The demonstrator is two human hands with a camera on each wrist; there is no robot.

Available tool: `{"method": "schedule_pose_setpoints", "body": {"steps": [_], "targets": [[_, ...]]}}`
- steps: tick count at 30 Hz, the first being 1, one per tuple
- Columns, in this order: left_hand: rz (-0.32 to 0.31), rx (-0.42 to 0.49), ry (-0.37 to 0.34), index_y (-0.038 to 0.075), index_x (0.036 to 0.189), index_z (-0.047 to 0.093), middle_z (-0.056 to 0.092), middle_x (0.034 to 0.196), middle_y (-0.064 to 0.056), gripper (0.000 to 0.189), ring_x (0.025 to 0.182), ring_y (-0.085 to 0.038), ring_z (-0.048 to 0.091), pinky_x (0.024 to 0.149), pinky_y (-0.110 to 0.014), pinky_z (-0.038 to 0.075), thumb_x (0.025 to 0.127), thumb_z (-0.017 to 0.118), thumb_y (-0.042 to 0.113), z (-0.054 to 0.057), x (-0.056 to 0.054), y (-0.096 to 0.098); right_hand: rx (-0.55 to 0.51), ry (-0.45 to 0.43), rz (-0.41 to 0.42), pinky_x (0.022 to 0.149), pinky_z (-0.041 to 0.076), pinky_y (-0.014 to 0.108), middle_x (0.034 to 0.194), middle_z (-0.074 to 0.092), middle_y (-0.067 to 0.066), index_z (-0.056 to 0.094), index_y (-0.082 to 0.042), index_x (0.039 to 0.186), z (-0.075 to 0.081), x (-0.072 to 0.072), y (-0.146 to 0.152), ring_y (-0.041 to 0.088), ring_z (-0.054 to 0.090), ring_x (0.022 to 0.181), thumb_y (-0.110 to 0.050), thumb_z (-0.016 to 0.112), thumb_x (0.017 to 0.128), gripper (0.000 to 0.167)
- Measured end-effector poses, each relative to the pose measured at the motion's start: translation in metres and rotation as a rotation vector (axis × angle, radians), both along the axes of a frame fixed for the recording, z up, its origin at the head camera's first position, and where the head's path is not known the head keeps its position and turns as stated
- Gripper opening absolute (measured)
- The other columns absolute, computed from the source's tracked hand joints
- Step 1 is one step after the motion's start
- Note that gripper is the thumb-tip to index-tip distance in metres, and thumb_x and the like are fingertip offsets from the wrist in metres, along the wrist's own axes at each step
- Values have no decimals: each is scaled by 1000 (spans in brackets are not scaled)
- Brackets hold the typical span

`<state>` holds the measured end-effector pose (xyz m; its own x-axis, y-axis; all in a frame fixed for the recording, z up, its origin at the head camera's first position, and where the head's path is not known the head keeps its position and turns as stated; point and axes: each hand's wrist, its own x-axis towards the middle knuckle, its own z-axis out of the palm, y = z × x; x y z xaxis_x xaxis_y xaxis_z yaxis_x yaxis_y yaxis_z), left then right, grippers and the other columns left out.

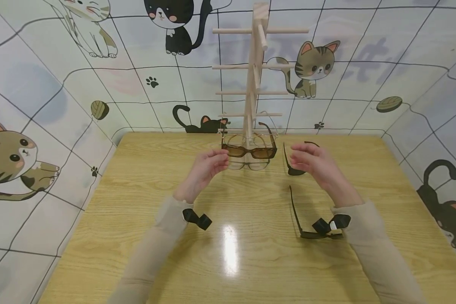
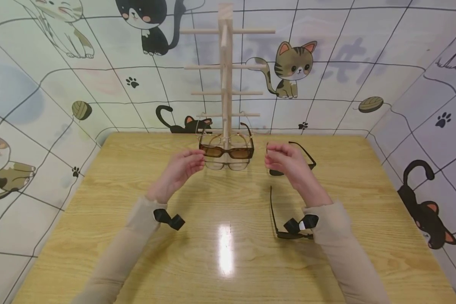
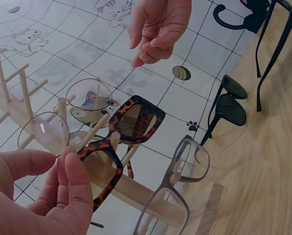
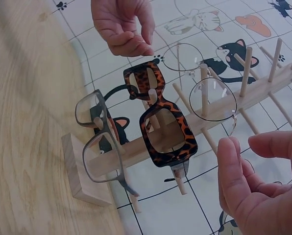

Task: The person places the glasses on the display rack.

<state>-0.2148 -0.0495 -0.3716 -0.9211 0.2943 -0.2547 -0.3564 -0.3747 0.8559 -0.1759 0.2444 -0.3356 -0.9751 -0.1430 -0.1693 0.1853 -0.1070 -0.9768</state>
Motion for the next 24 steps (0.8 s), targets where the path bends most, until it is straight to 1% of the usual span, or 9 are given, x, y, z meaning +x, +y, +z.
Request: {"method": "schedule_pose_setpoints", "body": {"steps": [5, 6, 11, 14, 20, 24], "targets": [[-25, -18, -3, -1, 95, 61, 65, 79, -5, 9, 67, -12, 63, 64, -20, 53, 91, 54, -5, -8, 8, 8, -32, 18, 9, 75, 54, 22, 90, 60, 1, 57, -7, 105, -5, 11, 7, 12, 62, 82, -8, 59, 92, 13], [-35, -28, 2, -2, 96, 60, 65, 79, -4, 9, 67, -11, 63, 65, -20, 53, 91, 54, -5, -11, 10, 10, -35, 21, 6, 75, 54, 22, 90, 60, 2, 58, -8, 104, -5, 13, 9, 12, 62, 81, -8, 59, 92, 12], [-76, -59, 17, -10, 105, 56, 64, 80, -4, 16, 69, -11, 62, 65, -19, 53, 90, 54, -5, -23, 18, 22, -11, 33, -2, 77, 54, 23, 91, 60, 1, 59, -11, 104, -9, 24, 17, 12, 62, 81, -9, 59, 93, 12], [-92, -57, 11, -15, 109, 52, 64, 78, -4, 21, 68, -11, 62, 63, -19, 53, 90, 53, -6, -31, 21, 30, 9, 40, -1, 77, 54, 22, 92, 61, 1, 60, -11, 104, -13, 30, 23, 12, 62, 82, -10, 58, 94, 11], [-129, -85, 23, -18, 109, 51, 63, 75, -1, 22, 65, -8, 62, 61, -17, 52, 90, 52, -7, -45, 29, 46, 11, 52, -11, 75, 54, 22, 91, 61, 2, 61, -11, 103, -23, 44, 37, 10, 63, 81, -8, 56, 94, 10], [-169, -91, 20, -21, 111, 49, 63, 74, 0, 26, 65, -7, 62, 62, -17, 52, 90, 52, -7, -53, 35, 55, 26, 41, -37, 75, 54, 21, 93, 61, 2, 60, -12, 103, -28, 55, 46, 10, 63, 81, -10, 56, 94, 10]]}}
